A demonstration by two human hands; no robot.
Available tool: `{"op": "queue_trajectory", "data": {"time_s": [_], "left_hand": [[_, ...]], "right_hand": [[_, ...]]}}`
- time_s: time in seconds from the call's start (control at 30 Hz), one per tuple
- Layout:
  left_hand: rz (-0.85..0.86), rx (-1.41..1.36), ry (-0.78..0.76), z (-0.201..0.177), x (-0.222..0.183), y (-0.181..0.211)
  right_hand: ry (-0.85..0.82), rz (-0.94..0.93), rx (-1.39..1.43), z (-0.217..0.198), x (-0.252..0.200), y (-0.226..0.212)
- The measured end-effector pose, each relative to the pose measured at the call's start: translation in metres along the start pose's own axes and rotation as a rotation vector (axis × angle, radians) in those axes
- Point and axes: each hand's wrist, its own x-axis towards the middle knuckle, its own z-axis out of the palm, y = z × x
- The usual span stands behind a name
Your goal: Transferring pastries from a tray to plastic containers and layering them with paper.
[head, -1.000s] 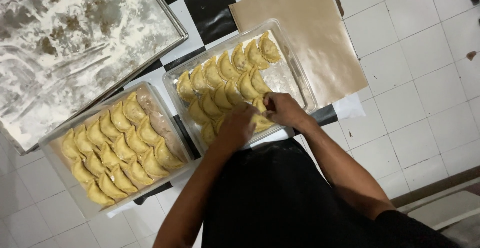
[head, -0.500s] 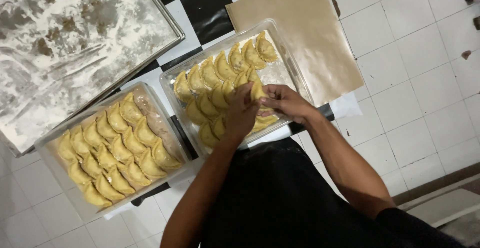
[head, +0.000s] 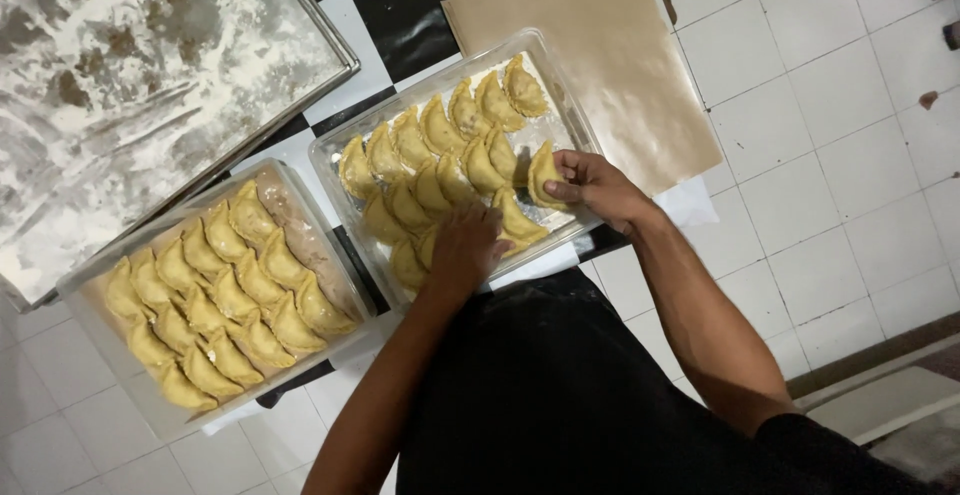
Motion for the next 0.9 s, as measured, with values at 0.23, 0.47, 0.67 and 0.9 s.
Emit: {"op": "queue_trajectory", "data": {"time_s": [0.23,0.47,0.67,0.9], "left_hand": [[-0.022,0.069,0.111,0.008,0.011,0.004],[0.038,0.046,0.193,-0.032,0.010,0.019],[0.300,-0.007,0.212,0.005,0.025,0.015],[0.357,0.053,0.263,0.040,0.037,0.006]], "right_hand": [[0.051,0.010,-0.154,0.013,-0.007,-0.020],[0.086,0.119,-0.645,-0.012,0.016,0.026],[0.079,0.169,-0.813,-0.014,0.019,0.039],[0.020,0.178,-0.881,-0.015,0.030,0.057]]}}
